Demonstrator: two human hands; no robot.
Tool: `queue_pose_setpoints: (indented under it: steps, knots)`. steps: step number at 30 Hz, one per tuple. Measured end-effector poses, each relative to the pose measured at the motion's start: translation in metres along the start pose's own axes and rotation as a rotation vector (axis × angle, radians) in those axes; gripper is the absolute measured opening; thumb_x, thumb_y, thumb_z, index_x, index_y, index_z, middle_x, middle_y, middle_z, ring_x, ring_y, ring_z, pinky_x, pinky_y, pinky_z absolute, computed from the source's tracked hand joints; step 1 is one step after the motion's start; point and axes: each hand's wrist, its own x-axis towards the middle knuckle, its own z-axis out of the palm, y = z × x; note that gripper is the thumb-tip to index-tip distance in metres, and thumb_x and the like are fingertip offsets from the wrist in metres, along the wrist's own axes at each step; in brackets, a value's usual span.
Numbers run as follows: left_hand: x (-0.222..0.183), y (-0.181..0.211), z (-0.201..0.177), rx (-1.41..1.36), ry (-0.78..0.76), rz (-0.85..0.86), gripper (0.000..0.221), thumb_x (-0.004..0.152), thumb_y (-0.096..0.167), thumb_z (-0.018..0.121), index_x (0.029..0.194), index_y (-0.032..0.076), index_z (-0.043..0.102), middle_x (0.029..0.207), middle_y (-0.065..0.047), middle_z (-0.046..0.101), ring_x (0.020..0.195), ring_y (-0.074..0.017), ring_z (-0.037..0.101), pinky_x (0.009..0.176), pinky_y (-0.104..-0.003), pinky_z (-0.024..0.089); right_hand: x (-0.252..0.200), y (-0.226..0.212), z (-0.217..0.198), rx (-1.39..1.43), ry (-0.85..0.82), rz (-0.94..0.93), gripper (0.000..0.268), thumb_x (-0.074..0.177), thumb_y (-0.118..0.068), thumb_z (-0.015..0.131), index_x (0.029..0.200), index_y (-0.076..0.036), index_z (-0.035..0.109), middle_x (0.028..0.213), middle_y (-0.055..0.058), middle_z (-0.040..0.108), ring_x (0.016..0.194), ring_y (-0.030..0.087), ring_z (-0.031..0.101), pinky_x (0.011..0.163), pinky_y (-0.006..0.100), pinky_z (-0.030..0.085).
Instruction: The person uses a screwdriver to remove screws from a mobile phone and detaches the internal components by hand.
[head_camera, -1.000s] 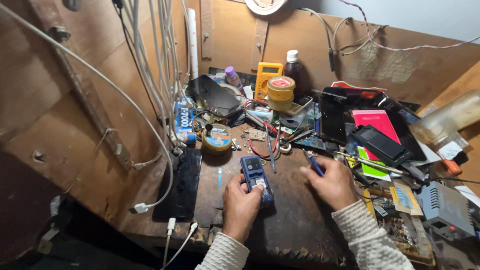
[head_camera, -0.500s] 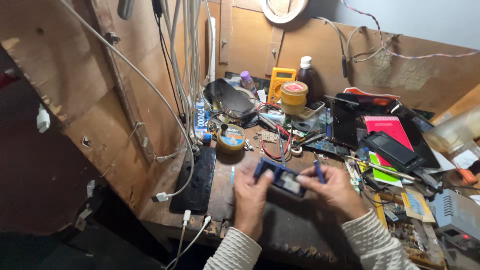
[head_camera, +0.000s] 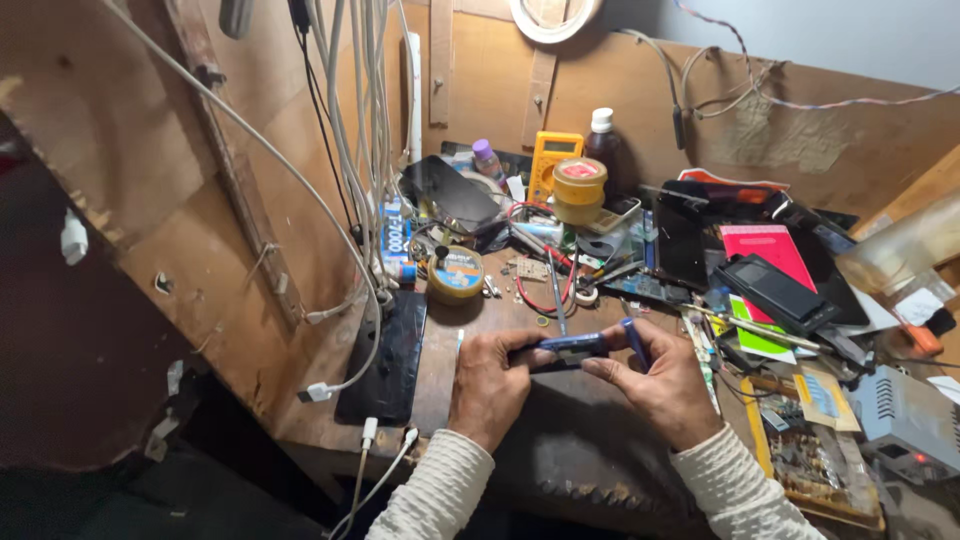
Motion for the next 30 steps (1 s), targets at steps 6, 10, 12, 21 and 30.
queue_pose_setpoints:
  steps: [6,10,12,21,30]
  knots:
    - [0.003,-0.004,0.005,0.010,0.067,0.042,0.020,0.082,0.009,0.074,0.101,0.005,0.080,0.086,-0.017,0.078,0.077,-0.0239,0.077,0.072,-0.035,0.057,0.004,0.013,0.012,-0.018,0.072,-0.053,0.011,0.081,-0.010,0.081,0.089,-0.003,0.076,0.069,-0.005,0.070,0.059,0.002,0.054,0.054,0.023,0.044]
    - [0.014,-0.010,0.004,0.122,0.033,0.003,0.020,0.082,0.014,0.078,0.100,0.006,0.082,0.082,-0.017,0.077,0.072,-0.0229,0.075,0.070,-0.035,0.056,0.020,0.024,0.006,0.114,-0.041,0.003,0.018,0.078,-0.011,0.086,0.092,-0.002,0.078,0.075,0.000,0.073,0.064,0.004,0.060,0.059,0.023,0.049]
    - [0.016,-0.015,0.006,-0.057,-0.006,-0.152,0.020,0.082,0.013,0.076,0.099,0.004,0.081,0.082,-0.012,0.079,0.072,-0.0173,0.075,0.066,-0.033,0.059,0.024,0.027,0.003,0.246,-0.068,-0.013,0.020,0.078,-0.010,0.084,0.095,-0.002,0.077,0.082,0.001,0.078,0.071,0.004,0.069,0.066,0.022,0.056]
    - [0.030,-0.043,0.011,-0.246,-0.305,-0.077,0.028,0.088,0.013,0.074,0.112,0.000,0.075,0.095,-0.009,0.080,0.083,-0.0116,0.074,0.070,-0.029,0.058,0.021,0.040,0.005,0.303,-0.048,0.113,0.021,0.078,-0.007,0.085,0.095,0.003,0.077,0.084,0.007,0.078,0.072,0.009,0.068,0.067,0.025,0.054]
    - [0.034,-0.061,0.021,-0.443,-0.340,-0.114,0.034,0.088,0.008,0.073,0.120,-0.004,0.074,0.105,-0.010,0.080,0.092,-0.0127,0.075,0.083,-0.028,0.060,0.015,0.027,0.006,0.308,-0.088,0.185,0.020,0.078,-0.009,0.085,0.092,0.003,0.078,0.080,0.006,0.079,0.070,0.010,0.070,0.066,0.024,0.055]
